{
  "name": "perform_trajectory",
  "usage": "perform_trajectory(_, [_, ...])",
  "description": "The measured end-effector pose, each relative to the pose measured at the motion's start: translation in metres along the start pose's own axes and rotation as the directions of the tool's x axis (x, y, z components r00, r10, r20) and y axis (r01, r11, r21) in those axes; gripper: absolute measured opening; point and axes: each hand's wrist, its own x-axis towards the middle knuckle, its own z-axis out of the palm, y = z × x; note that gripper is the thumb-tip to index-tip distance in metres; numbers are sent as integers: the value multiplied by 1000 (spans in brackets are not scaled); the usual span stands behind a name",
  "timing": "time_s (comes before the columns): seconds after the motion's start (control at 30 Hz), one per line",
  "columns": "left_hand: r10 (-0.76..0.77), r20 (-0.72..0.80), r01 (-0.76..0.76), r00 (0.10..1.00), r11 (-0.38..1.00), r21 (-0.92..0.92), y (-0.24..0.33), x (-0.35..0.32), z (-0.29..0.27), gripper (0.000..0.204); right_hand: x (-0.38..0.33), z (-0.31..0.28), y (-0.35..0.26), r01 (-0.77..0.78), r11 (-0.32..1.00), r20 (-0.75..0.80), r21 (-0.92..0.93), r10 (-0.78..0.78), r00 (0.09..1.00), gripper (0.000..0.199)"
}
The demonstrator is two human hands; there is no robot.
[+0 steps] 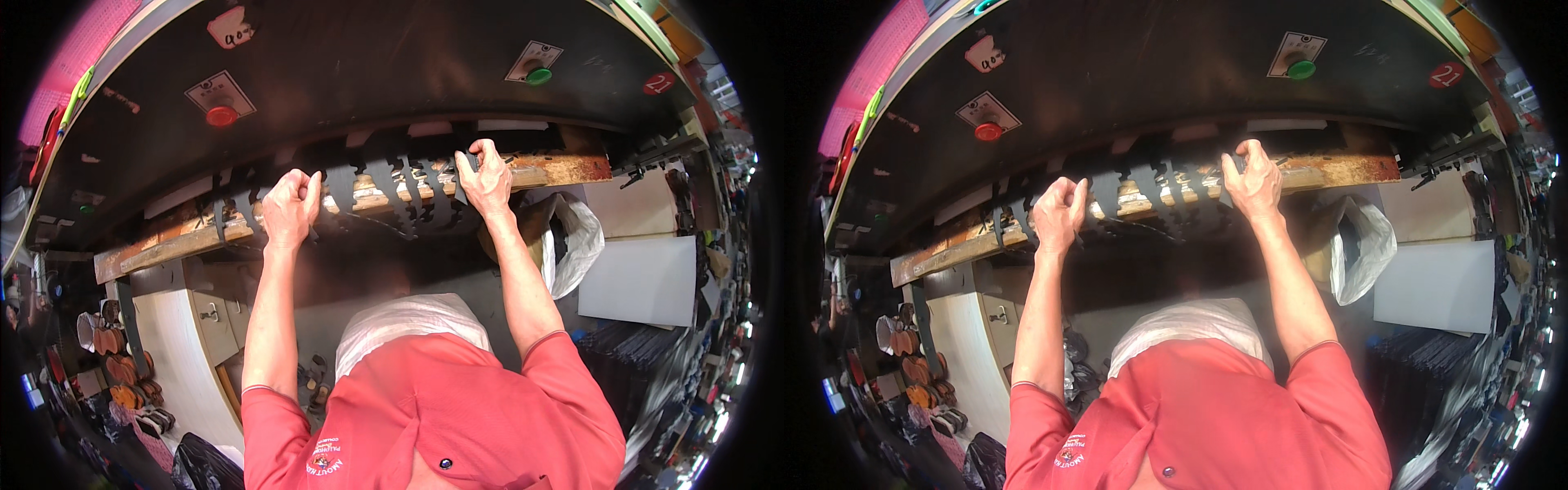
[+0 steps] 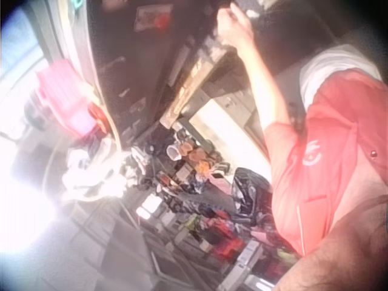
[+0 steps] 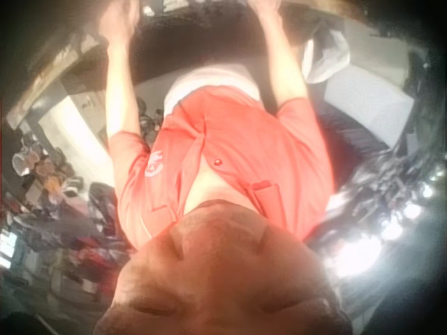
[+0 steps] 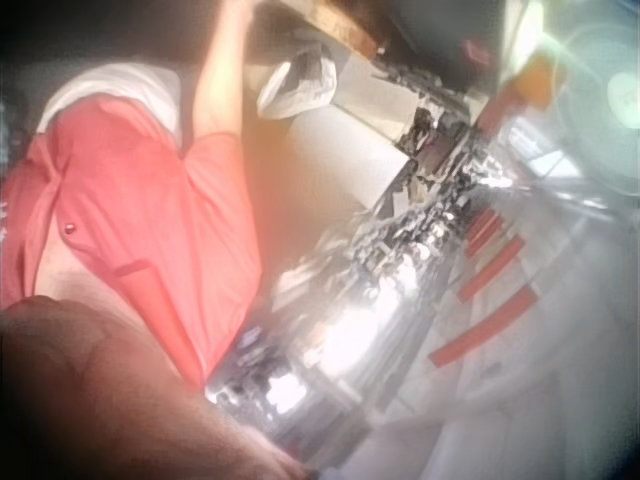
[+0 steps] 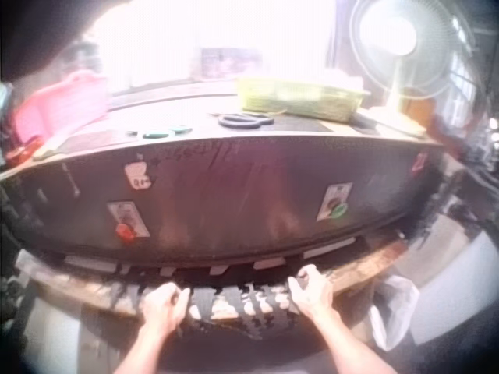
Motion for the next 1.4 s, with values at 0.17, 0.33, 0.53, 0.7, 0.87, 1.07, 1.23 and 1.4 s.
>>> perform_trajectory(0.17, [-84,33,85,996,996,-27,2,-3,-1,31,-3,1,2,67,994,-7,83,-67,998,30])
perform_trajectory(0.33, [-5,10,6,1000,998,-59,6,-7,0,29,-10,-10,3,-25,991,82,134,14,996,33])
perform_trajectory(0.53, [78,-26,-82,997,972,-222,8,-14,-3,20,3,-34,-5,-432,789,156,436,406,900,42])
perform_trajectory(0.7, [-200,54,200,978,844,-497,11,-20,-15,4,45,-17,-45,1,980,48,197,-11,999,47])
perform_trajectory(0.87, [-316,234,393,919,714,-579,33,30,-25,17,116,34,-91,-56,992,401,116,5,916,104])
perform_trajectory(1.07, [138,178,-81,974,951,-298,33,137,55,30,146,79,-116,92,979,436,-182,-3,900,113])
perform_trajectory(1.23, [249,314,-240,916,968,-67,24,137,84,49,159,71,-107,60,990,475,-127,7,880,102])
perform_trajectory(1.4, [250,315,-236,916,968,-83,24,136,78,48,191,40,-95,-379,885,593,269,158,790,99])
